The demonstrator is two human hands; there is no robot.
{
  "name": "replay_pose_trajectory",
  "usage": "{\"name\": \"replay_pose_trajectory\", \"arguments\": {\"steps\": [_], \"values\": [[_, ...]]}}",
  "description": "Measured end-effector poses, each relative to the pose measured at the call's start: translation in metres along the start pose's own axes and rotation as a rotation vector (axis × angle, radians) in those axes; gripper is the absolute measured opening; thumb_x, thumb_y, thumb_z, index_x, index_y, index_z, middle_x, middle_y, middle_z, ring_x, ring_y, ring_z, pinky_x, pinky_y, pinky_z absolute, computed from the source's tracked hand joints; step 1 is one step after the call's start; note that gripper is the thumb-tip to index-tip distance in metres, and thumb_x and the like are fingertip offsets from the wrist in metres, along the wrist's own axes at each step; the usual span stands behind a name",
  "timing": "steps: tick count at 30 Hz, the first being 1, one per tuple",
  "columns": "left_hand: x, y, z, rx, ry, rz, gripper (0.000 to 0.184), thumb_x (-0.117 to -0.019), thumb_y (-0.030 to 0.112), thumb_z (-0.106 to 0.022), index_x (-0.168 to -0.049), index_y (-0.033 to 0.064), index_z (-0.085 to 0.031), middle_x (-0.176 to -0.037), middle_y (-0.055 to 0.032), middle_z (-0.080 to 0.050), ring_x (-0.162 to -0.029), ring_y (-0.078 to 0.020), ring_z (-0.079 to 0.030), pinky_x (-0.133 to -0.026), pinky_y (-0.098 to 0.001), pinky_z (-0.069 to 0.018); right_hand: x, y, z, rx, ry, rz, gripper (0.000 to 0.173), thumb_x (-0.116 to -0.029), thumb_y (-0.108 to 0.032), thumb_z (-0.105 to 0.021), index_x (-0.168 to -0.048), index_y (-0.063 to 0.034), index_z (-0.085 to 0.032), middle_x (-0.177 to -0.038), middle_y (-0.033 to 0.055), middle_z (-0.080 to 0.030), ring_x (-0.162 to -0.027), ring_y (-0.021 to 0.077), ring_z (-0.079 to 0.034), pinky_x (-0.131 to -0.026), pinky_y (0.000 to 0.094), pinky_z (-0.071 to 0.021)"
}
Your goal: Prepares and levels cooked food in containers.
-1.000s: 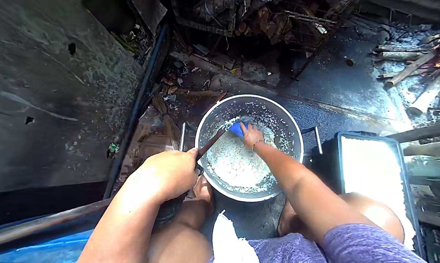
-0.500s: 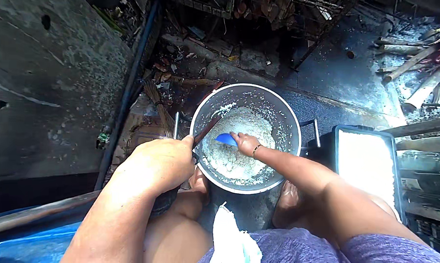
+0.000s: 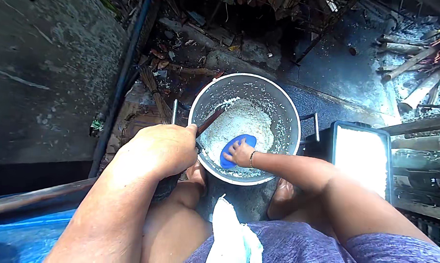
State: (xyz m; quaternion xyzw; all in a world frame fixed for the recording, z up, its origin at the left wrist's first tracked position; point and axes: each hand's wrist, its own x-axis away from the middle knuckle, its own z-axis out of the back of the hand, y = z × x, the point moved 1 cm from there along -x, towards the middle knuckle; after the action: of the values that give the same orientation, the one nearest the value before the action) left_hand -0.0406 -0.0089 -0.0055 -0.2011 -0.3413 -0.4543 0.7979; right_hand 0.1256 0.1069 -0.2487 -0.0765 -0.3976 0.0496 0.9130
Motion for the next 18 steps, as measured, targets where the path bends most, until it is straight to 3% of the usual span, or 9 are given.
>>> {"name": "replay_pose_trajectory", "arguments": {"steps": [1, 3, 5, 8, 11, 14, 16, 18], "values": [[-0.001, -0.001, -0.002, 0.002, 0.006, -0.004, 0.046, -0.0995, 0.035, -0.063, -0.143, 0.0229, -0.054, -0.090, -0.0083, -0.070, -0.085, -0.0299, -0.069, -0.071, -0.0538, -0.0536, 0.004, -0.004, 0.003, 0.016, -0.051, 0.009, 0.055, -0.1049, -0.005, -0.049, -0.159, -0.0118, -0.038, -0.146, 0.0376, -0.046, -0.132, 0.0647, -0.042, -0.097, 0.0867, -0.0322], [-0.001, -0.002, -0.006, 0.011, 0.044, -0.015, 0.045, -0.0976, 0.034, -0.066, -0.140, 0.0220, -0.057, -0.085, -0.0079, -0.070, -0.079, -0.0290, -0.069, -0.067, -0.0533, -0.0536, 0.013, 0.000, 0.011, 0.041, -0.137, -0.032, 0.045, -0.1039, -0.007, -0.053, -0.149, -0.0082, -0.052, -0.139, 0.0349, -0.054, -0.129, 0.0609, -0.048, -0.098, 0.0855, -0.0318], [0.000, -0.004, -0.007, 0.003, 0.055, -0.011, 0.045, -0.0971, 0.033, -0.067, -0.140, 0.0215, -0.058, -0.084, -0.0073, -0.070, -0.079, -0.0287, -0.069, -0.068, -0.0528, -0.0537, 0.025, 0.016, 0.016, 0.050, -0.198, -0.124, 0.040, -0.1030, -0.007, -0.056, -0.142, -0.0087, -0.059, -0.132, 0.0293, -0.061, -0.123, 0.0548, -0.056, -0.097, 0.0803, -0.0383], [0.002, -0.005, -0.004, 0.012, 0.055, -0.014, 0.047, -0.0983, 0.034, -0.066, -0.143, 0.0202, -0.056, -0.086, -0.0086, -0.070, -0.081, -0.0296, -0.069, -0.069, -0.0537, -0.0541, 0.044, 0.055, 0.027, -0.083, -0.086, -0.293, 0.050, -0.1024, -0.006, -0.055, -0.151, -0.0130, -0.050, -0.136, 0.0295, -0.059, -0.115, 0.0548, -0.061, -0.086, 0.0727, -0.0499], [0.002, -0.005, -0.002, 0.016, 0.037, -0.020, 0.047, -0.0998, 0.035, -0.063, -0.143, 0.0206, -0.054, -0.090, -0.0094, -0.070, -0.085, -0.0310, -0.069, -0.071, -0.0551, -0.0535, 0.048, 0.086, 0.048, -0.252, 0.056, -0.509, 0.061, -0.0980, -0.010, -0.060, -0.156, -0.0159, -0.041, -0.137, 0.0281, -0.059, -0.107, 0.0513, -0.066, -0.081, 0.0680, -0.0535], [0.002, -0.003, -0.005, 0.014, 0.094, -0.013, 0.048, -0.0967, 0.033, -0.067, -0.142, 0.0194, -0.057, -0.085, -0.0095, -0.070, -0.079, -0.0310, -0.069, -0.067, -0.0550, -0.0535, 0.037, 0.106, 0.049, -0.518, 0.195, -0.714, 0.071, -0.0932, -0.011, -0.063, -0.159, -0.0134, -0.037, -0.137, 0.0257, -0.061, -0.119, 0.0476, -0.064, -0.093, 0.0689, -0.0515], [0.001, -0.003, -0.002, 0.002, 0.061, 0.005, 0.052, -0.0982, 0.035, -0.065, -0.147, 0.0217, -0.053, -0.091, -0.0102, -0.071, -0.086, -0.0318, -0.069, -0.072, -0.0565, -0.0535, 0.024, 0.114, 0.039, -0.724, 0.256, -0.830, 0.072, -0.0933, -0.013, -0.060, -0.160, -0.0100, -0.034, -0.134, 0.0251, -0.064, -0.124, 0.0437, -0.063, -0.099, 0.0660, -0.0506], [0.000, -0.006, -0.004, -0.011, 0.037, 0.010, 0.055, -0.0986, 0.038, -0.062, -0.150, 0.0243, -0.049, -0.094, -0.0092, -0.071, -0.089, -0.0315, -0.069, -0.075, -0.0559, -0.0538, 0.010, 0.112, 0.023, -0.883, 0.270, -0.913, 0.070, -0.0952, -0.014, -0.058, -0.160, -0.0086, -0.031, -0.131, 0.0255, -0.066, -0.123, 0.0424, -0.064, -0.099, 0.0643, -0.0518]]}}
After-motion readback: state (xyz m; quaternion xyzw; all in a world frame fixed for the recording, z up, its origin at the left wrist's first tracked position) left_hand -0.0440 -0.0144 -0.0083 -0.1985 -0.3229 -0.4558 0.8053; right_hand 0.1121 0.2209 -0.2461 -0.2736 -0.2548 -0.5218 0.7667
